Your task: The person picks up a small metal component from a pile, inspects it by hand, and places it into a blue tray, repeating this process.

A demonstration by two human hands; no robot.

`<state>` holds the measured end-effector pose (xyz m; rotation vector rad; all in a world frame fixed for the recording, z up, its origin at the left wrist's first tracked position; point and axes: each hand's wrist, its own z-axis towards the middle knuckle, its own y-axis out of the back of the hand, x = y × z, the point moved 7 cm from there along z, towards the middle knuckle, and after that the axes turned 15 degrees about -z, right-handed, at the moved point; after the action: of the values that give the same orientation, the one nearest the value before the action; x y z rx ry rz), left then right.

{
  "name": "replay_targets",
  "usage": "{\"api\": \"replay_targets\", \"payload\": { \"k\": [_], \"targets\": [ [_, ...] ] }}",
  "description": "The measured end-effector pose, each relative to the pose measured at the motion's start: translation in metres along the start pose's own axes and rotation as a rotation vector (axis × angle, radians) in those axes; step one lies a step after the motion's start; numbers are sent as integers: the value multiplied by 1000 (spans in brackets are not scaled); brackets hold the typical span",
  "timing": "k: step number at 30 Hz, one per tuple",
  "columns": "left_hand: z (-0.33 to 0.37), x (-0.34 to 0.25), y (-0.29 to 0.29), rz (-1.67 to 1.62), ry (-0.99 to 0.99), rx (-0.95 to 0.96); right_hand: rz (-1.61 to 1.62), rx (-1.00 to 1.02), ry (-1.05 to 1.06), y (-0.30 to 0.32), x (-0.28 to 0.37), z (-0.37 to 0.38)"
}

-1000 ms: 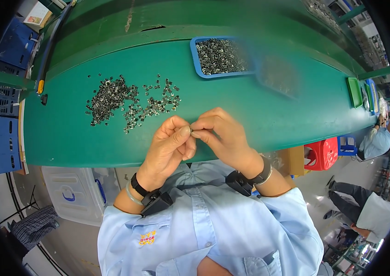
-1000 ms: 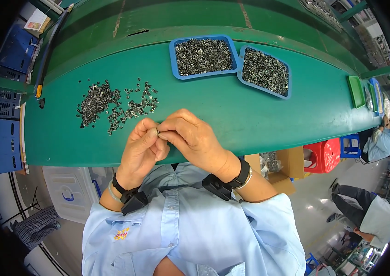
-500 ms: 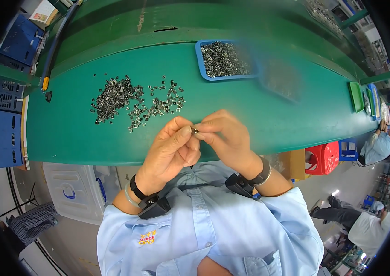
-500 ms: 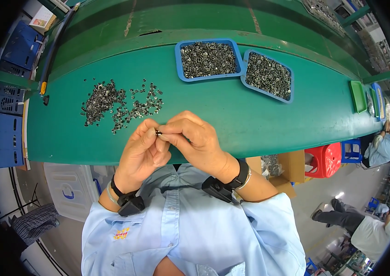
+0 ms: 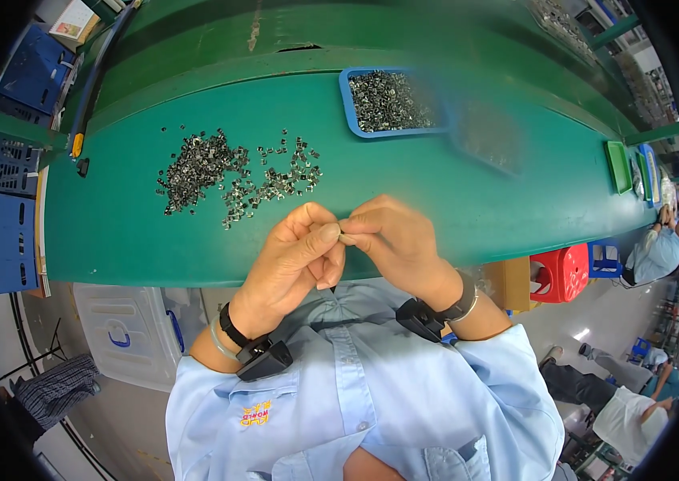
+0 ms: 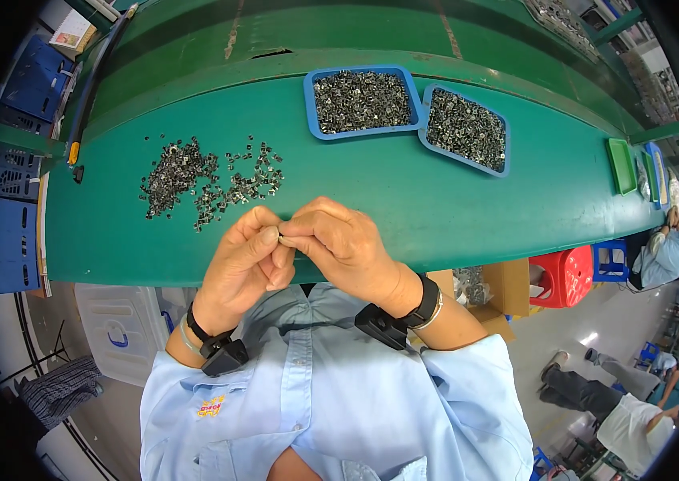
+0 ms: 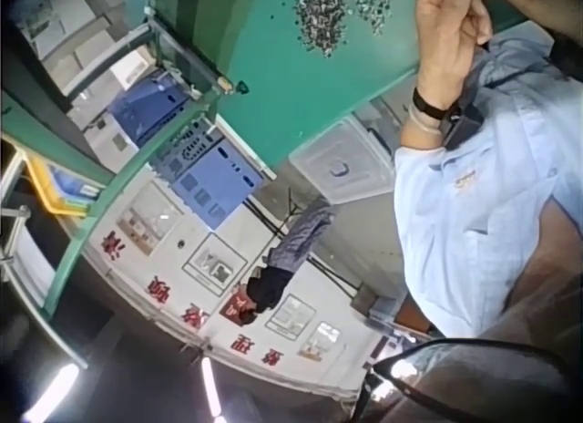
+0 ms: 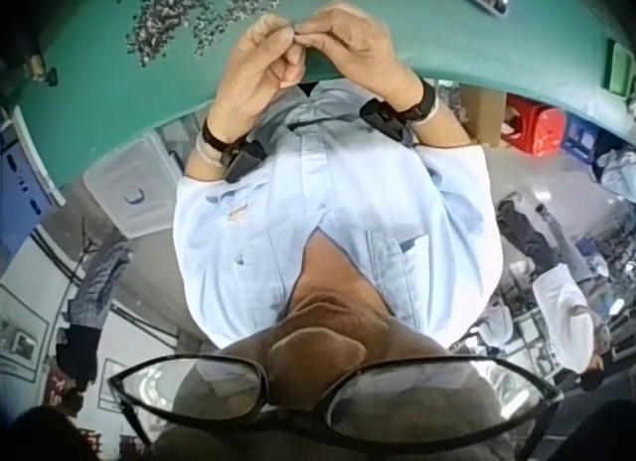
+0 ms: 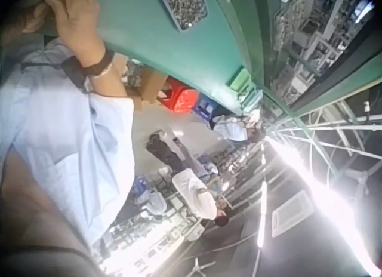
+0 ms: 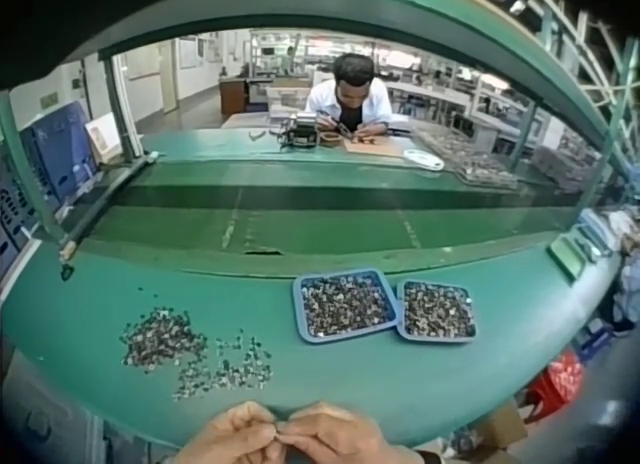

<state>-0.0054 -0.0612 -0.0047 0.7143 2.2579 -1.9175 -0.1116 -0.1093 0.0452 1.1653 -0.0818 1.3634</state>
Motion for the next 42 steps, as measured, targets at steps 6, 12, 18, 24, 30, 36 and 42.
{"api": "replay_targets", "payload": {
  "k": [6, 12, 18, 24, 30, 36, 42],
  "targets": [
    [2, -3, 7, 167, -6, -58, 44, 30, -64, -8, -13, -5],
    [3, 2, 6, 56, -16, -64, 198, 18, -128, -10, -19, -5],
    [5, 1, 5, 39, -20, -65, 204, 42, -99, -11, -20, -2],
    [6, 0, 1, 120, -26, -63, 201, 53, -139, -8, -18, 1],
    [0, -7, 10, 55, -41, -78, 38, -50, -286, 31, -47, 47],
    [-10, -9, 32, 74, -48, -123, -379, -61, -90, 34, -80, 96],
    [-11, -11, 36, 34, -27, -99, -380, 199, 103, -38, -55, 76]
  ]
}}
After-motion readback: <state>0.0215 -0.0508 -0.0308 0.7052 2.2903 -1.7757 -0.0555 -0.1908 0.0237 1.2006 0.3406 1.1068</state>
